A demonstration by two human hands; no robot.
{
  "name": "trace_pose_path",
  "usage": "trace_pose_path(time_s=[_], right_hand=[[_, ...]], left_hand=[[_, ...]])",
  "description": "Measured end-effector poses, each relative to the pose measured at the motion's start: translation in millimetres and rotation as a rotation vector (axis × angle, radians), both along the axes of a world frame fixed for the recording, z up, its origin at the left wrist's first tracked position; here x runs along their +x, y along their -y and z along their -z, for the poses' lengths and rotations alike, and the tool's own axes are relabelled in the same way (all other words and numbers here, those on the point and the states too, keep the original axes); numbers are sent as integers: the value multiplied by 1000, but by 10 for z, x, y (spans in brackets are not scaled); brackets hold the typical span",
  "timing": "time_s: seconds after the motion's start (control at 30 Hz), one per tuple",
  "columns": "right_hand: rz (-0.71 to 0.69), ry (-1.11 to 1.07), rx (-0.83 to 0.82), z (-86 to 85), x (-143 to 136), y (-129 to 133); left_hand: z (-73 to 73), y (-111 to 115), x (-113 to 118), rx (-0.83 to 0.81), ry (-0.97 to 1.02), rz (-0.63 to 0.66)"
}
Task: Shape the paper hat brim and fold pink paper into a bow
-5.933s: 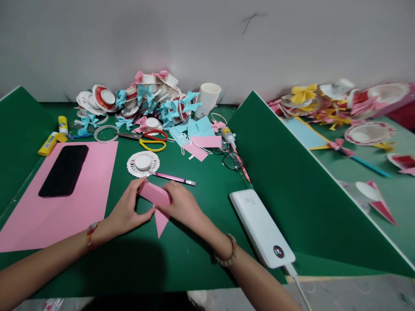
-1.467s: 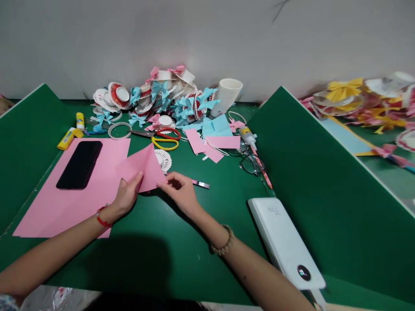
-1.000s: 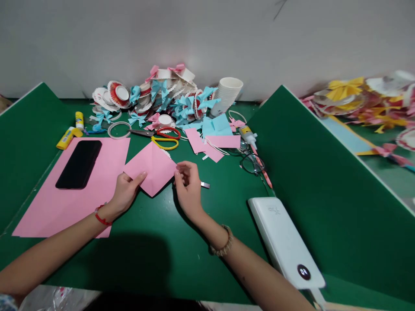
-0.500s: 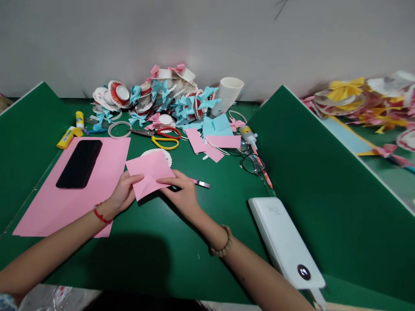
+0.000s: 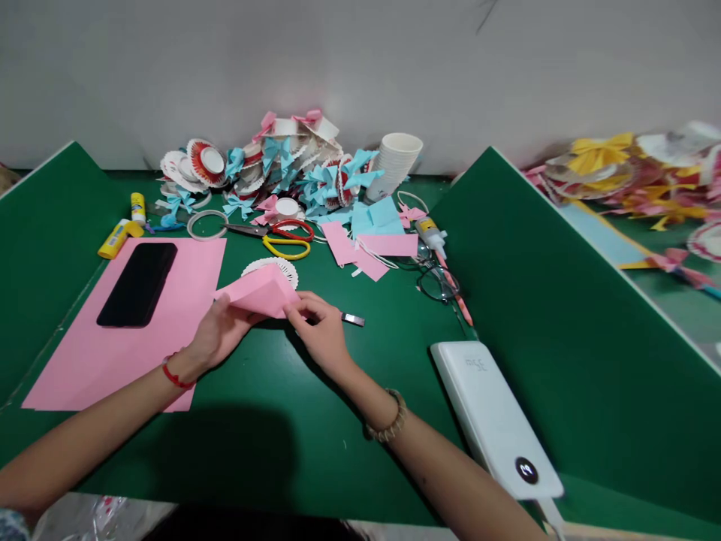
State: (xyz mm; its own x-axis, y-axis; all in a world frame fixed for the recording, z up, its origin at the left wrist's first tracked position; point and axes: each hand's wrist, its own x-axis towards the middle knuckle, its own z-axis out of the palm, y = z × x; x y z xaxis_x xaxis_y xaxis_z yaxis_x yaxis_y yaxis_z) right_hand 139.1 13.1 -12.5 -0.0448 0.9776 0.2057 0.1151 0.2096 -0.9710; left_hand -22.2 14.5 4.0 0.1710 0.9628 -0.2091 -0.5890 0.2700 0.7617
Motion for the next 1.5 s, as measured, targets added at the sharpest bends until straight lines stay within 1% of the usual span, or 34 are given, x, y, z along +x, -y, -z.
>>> trace_pose_path(time_s=[0.07, 0.13, 0.2, 0.27, 0.4, 0.5, 0.57, 0.63, 0.7, 0.73, 0.8, 0.83, 0.87, 0.93, 0.97, 1.03, 1.07, 1.1, 1.17, 1.23, 1.33, 1.5], right_hand=[[-5, -31, -30, 7, 3, -6], [-16, -37, -54, 6, 1, -3], [-43, -39, -83, -3, -2, 2], [-73, -68, -129, -12, -1, 4], [-123, -141, -237, -16, 9, -2], [-165, -169, -274, 3, 0, 4], [-192, -189, -274, 10, -16, 10], [-211, -213, -254, -19, -29, 8], [-225, -217, -196, -114, -30, -10], [-238, -197, -149, -192, -23, -26], [-287, -123, -3, -407, 3, -65], [-287, -91, 75, -535, 18, -85], [-250, -68, 151, -670, 32, -102], [-173, -22, 299, -933, 48, -121], [-155, -11, 355, -1049, 49, -119], [-86, -16, 419, -1226, 37, -92], [-26, -36, 441, -1284, 29, -71], [7, -57, 446, -1324, 22, -48], [-24, -77, 406, -1359, 15, -7], [-57, -91, 365, -1356, 22, 15], [-69, -114, 325, -1335, 51, 3], [-26, -115, 300, -1327, 91, -48]], left_hand=[[24, 24, 9, 124, -84, 48], [59, 38, 5, 197, -216, 57], [91, 46, -11, 204, -356, 42], [111, 51, -30, 194, -451, 34], [101, 56, -34, 234, -500, 3], [22, 37, -17, 301, -567, -10], [-77, 9, -17, 405, -639, -4], [-202, -25, -38, 529, -698, 13], [-336, -54, -79, 588, -737, 64], [-406, -65, -102, 587, -751, 96], [-554, -72, -136, 569, -766, 134], [-636, -70, -141, 570, -768, 128], [-722, -63, -136, 593, -773, 109], [-899, -41, -100, 657, -795, 4], [-982, -27, -74, 653, -816, -38], [-1115, 3, -20, 654, -817, -78], [-1158, 17, 2, 649, -813, -64], [-1184, 30, 17, 646, -804, -56], [-1195, 48, 25, 647, -776, -40], [-1174, 57, 11, 650, -758, -27], [-1141, 60, -22, 646, -764, 13], [-1132, 74, -37, 611, -784, 52]])
